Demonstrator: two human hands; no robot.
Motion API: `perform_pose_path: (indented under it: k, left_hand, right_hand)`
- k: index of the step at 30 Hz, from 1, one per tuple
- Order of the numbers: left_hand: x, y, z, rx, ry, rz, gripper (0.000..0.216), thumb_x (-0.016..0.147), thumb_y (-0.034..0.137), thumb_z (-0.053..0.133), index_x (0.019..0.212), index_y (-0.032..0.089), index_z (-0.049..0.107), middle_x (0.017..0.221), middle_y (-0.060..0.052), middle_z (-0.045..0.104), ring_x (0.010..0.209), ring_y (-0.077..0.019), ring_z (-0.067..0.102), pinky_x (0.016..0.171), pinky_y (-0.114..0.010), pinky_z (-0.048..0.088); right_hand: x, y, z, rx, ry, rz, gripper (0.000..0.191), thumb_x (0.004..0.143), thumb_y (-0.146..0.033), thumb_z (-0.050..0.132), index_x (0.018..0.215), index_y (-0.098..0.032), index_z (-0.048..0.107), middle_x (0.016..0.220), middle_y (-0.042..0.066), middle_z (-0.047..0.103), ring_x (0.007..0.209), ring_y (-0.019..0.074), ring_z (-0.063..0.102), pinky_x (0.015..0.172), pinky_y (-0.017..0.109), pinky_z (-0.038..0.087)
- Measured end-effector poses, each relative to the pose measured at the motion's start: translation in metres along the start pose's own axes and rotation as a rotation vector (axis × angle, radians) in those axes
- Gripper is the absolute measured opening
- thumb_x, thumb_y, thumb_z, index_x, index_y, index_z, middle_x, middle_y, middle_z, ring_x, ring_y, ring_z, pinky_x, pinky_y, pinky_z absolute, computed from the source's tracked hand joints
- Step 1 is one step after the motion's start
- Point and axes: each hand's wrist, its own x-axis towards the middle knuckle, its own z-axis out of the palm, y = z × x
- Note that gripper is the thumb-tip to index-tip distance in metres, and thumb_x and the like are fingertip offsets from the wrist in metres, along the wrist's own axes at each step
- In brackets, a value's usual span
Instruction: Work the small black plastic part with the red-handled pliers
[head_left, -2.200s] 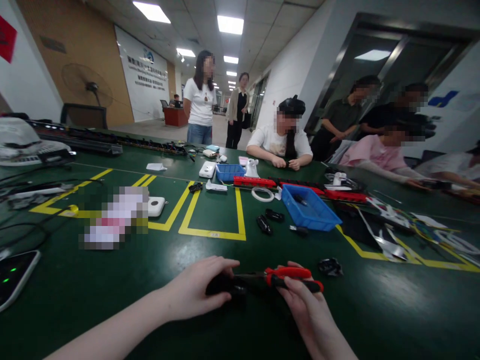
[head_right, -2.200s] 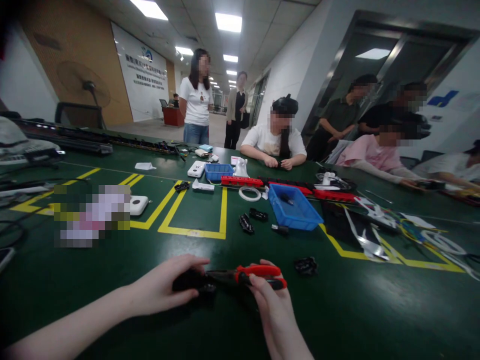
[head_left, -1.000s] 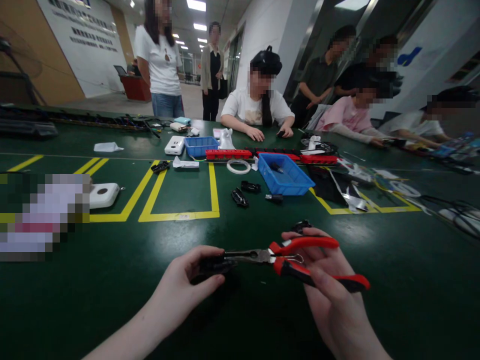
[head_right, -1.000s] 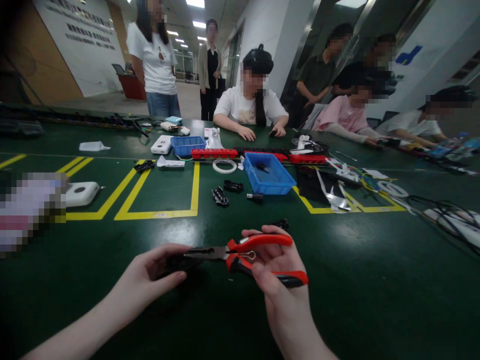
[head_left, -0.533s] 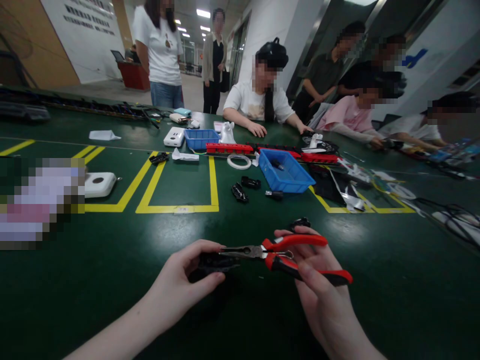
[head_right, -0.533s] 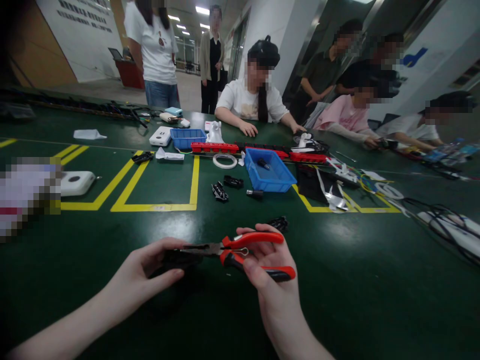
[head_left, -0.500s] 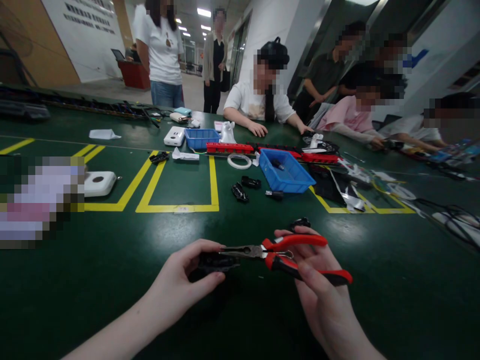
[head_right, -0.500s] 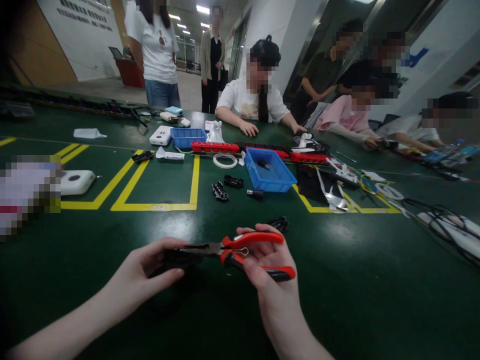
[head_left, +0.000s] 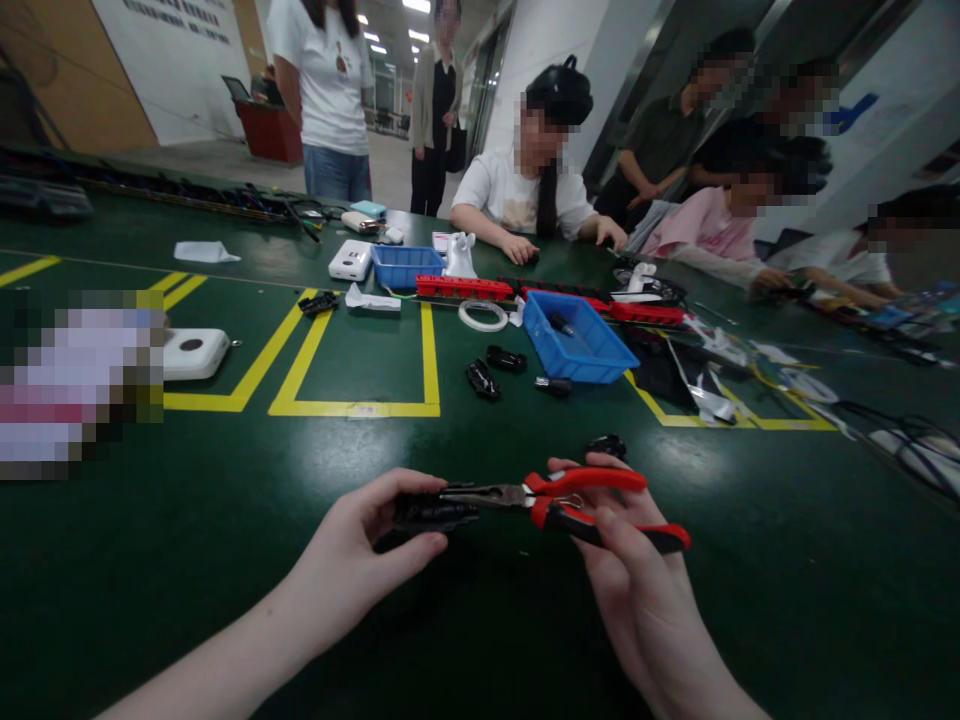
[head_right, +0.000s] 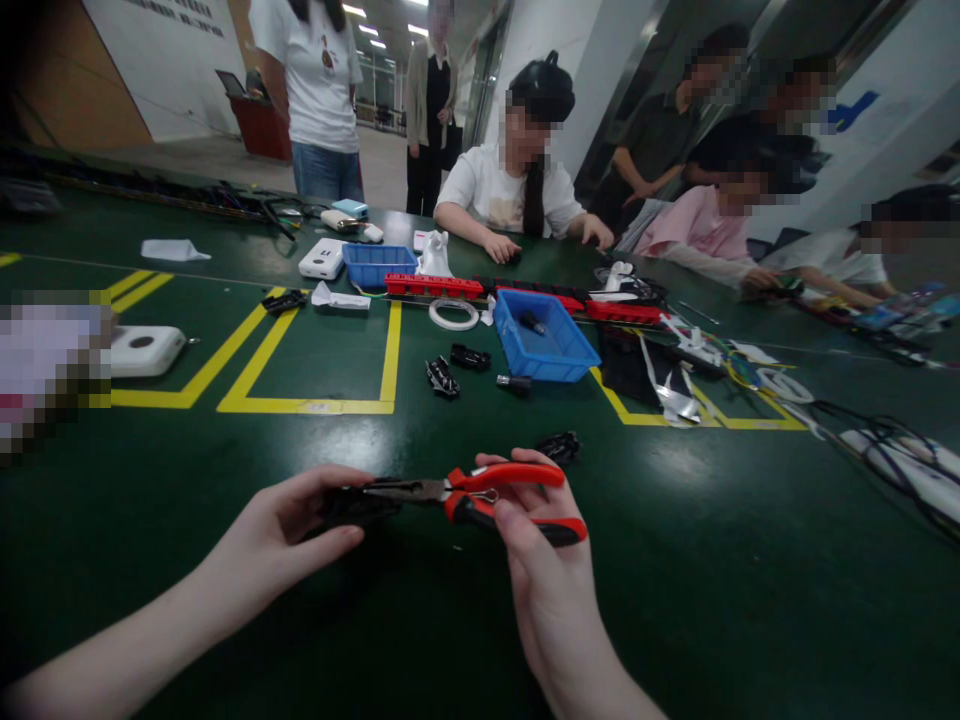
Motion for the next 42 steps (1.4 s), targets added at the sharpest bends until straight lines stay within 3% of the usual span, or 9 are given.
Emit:
perform_pose_path:
  k: [19,31,42]
  left_hand:
    - [-0.001,0.001,-0.001,-0.008,-0.026,0.018,0.039,0.079,0.021,0.072,0.117,0.024,0.061,0.122,-0.003,0.067,0.117,-0.0236,0.061,0.103,-0.041,0.047]
    - [0.001,0.002,-0.002,0.009,-0.023,0.018,0.039,0.078,0.022,0.072,0.116,0.023,0.062,0.121,-0.004,0.067,0.118,-0.0244,0.061,0.104,-0.042,0.047]
    - [-0.001,0.003,-0.003,-0.023,-0.014,0.036,0.037,0.080,0.021,0.071,0.115,0.022,0.063,0.123,-0.006,0.067,0.118,-0.0262,0.061,0.102,-0.044,0.049]
  right_hand:
    - [0.010,0.011,-0.011,0.027,-0.021,-0.015,0.048,0.070,-0.040,0.080,0.114,-0.029,0.063,0.117,0.008,0.070,0.114,0.0307,0.064,0.105,0.057,0.041]
    - [0.007,0.002,-0.004,-0.026,-0.046,-0.001,0.048,0.066,-0.045,0.083,0.107,-0.029,0.064,0.110,0.007,0.073,0.109,0.0304,0.066,0.102,0.058,0.044]
    - [0.009,0.005,-0.009,-0.022,-0.050,-0.019,0.046,0.068,-0.042,0.080,0.109,-0.031,0.063,0.118,0.007,0.070,0.114,0.0317,0.063,0.104,0.059,0.041]
